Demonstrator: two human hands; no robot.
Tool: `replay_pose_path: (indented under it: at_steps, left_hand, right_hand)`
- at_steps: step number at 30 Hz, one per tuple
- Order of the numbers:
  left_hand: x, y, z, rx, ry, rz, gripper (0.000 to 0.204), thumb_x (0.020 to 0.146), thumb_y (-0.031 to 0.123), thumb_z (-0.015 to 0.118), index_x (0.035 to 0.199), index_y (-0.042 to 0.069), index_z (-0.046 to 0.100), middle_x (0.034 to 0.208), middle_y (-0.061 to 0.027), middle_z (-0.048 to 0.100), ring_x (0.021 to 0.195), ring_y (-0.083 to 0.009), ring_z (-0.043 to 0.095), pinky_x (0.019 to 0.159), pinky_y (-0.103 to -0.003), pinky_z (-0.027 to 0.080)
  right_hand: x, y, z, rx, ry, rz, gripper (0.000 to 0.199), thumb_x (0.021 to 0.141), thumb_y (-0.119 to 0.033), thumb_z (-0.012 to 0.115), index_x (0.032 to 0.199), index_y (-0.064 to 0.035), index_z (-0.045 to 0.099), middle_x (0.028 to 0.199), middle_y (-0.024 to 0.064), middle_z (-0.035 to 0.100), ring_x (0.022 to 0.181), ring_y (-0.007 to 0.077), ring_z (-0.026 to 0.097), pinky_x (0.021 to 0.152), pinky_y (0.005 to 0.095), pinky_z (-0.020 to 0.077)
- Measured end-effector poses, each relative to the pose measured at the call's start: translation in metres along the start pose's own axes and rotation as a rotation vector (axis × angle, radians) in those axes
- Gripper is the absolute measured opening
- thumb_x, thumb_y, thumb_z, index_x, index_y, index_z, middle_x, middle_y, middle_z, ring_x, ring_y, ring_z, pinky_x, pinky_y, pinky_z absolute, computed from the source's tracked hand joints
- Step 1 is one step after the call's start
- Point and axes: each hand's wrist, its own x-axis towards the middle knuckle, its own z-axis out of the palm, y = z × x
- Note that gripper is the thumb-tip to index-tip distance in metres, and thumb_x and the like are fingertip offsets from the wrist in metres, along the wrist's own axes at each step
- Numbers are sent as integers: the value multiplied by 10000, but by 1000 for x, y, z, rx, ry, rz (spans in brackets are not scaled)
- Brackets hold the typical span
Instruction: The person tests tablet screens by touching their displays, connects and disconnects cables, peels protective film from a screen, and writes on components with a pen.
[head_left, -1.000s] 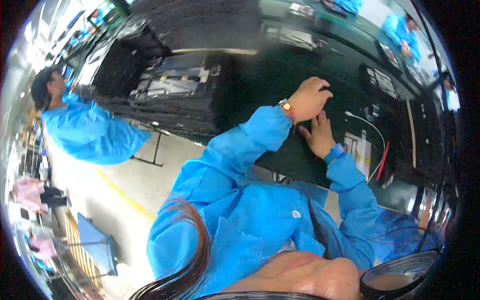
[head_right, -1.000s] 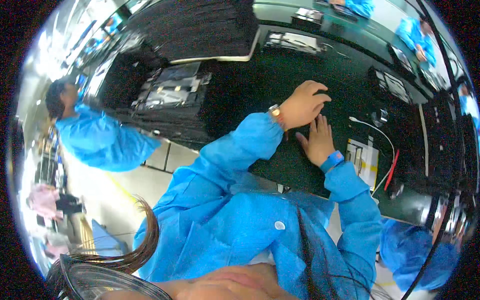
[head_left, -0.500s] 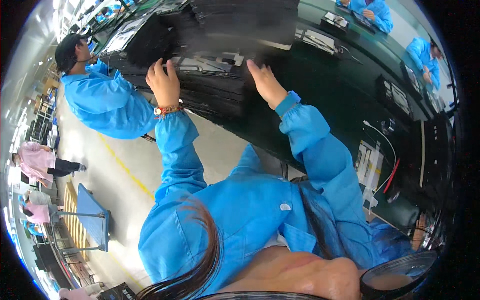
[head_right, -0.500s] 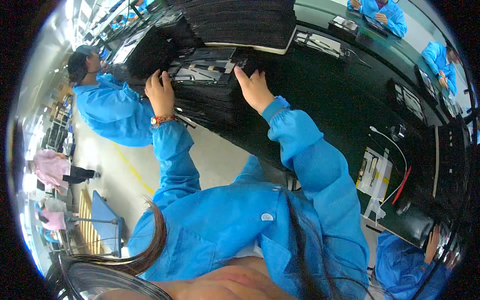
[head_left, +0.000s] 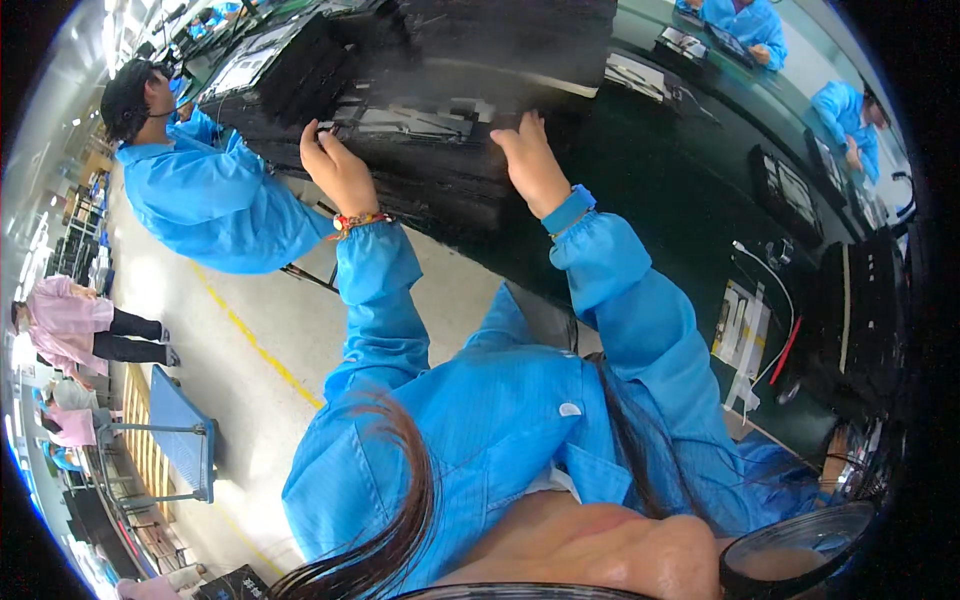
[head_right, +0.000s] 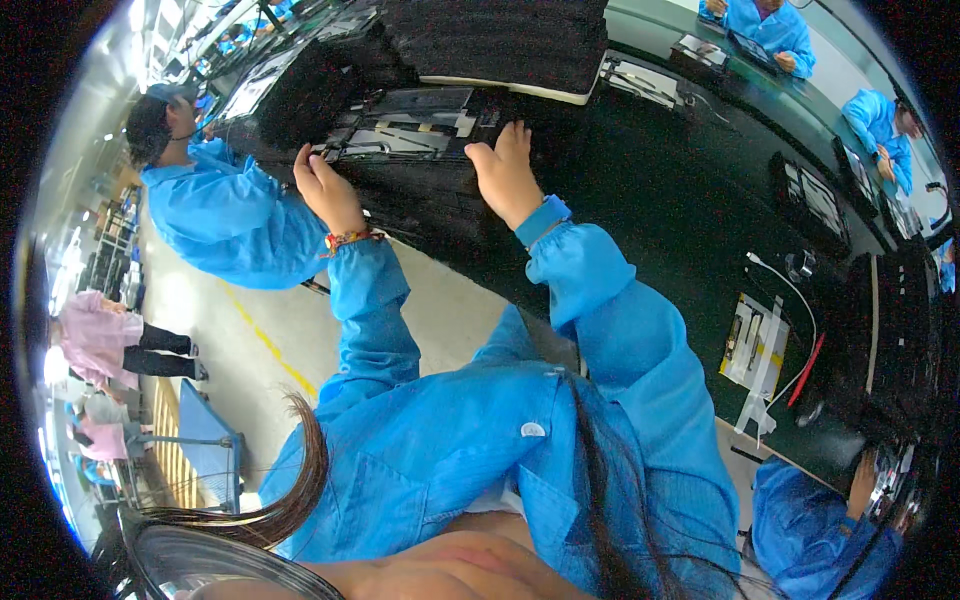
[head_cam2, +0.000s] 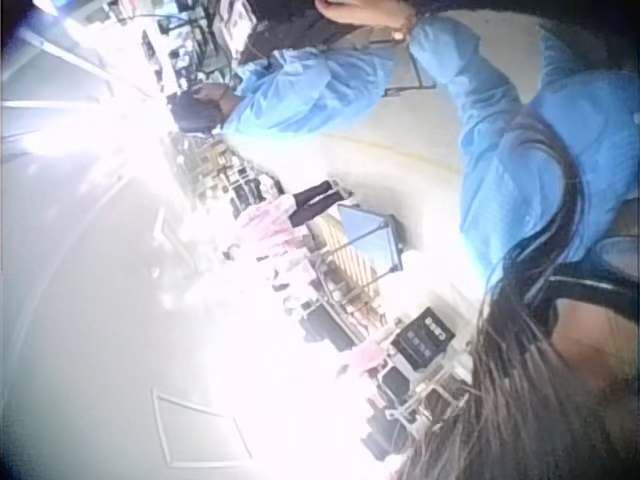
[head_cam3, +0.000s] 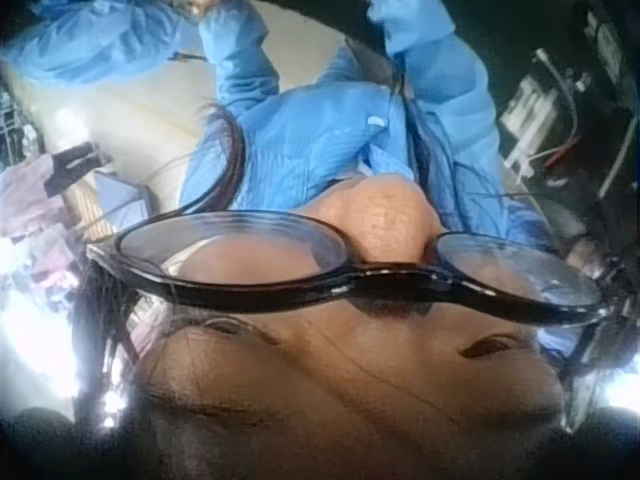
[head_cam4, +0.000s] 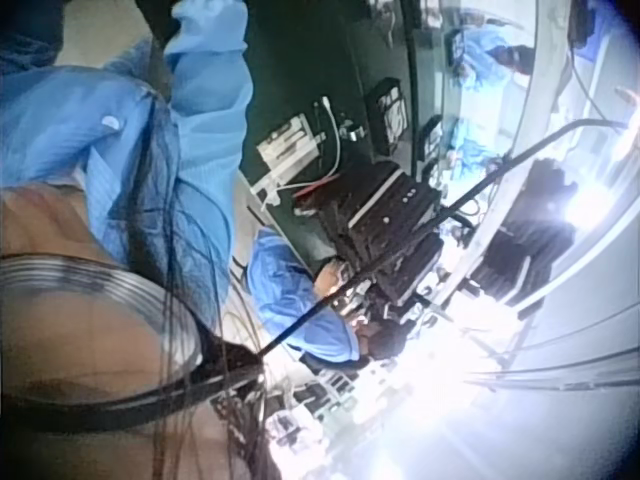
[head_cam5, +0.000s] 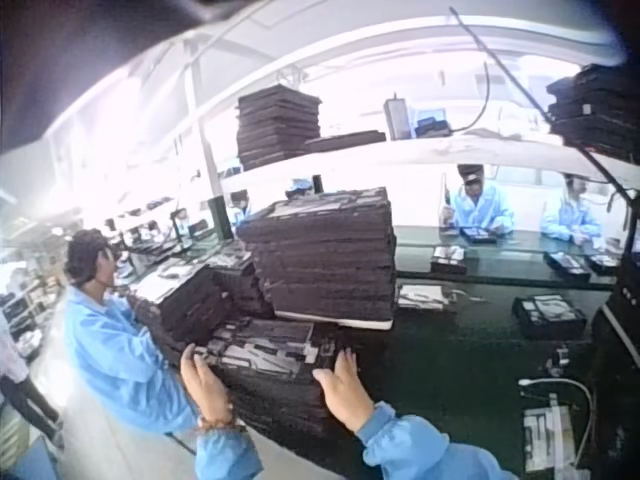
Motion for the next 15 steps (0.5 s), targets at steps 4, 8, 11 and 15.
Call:
replay_pose_path:
  at_steps: [4, 8, 11, 15]
  left_hand:
    - [-7, 12, -2, 6, 60, 50, 268, 879, 133, 437, 1085, -19, 517, 1093, -184, 513, 1035, -296, 471, 904, -362, 355]
    - [-14, 38, -17, -147, 119, 0, 274, 855, 91, 458, 1097, -34, 487, 1137, -169, 483, 1067, -286, 451, 949, -362, 319]
    - [-23, 49, -28, -289, 186, -1, 236, 828, 33, 455, 1051, -32, 495, 1161, -175, 459, 1103, -284, 423, 973, -363, 287]
    - [-47, 69, -51, -729, 146, -192, 299, 826, 4, 452, 1125, -4, 447, 1196, -154, 437, 1105, -238, 433, 957, -333, 318]
  right_hand:
    - [-2, 16, -8, 18, -30, -131, 738, 865, -341, 442, 1320, 142, 121, 1399, 324, 75, 1329, 409, 8, 1090, 407, 70]
    - [-9, 10, -2, 186, 76, -74, 462, 892, -227, 437, 1273, 22, 354, 1406, 291, 129, 1329, 369, 120, 1084, 377, 134]
    - [-21, 4, -13, 41, 115, -445, 324, 912, -138, 395, 1212, -18, 423, 1415, 254, 165, 1305, 356, 208, 1068, 361, 189]
    - [-38, -8, -44, -201, 183, -693, 391, 811, 4, 537, 1184, 2, 422, 1367, 282, 250, 1205, 397, 373, 986, 377, 345]
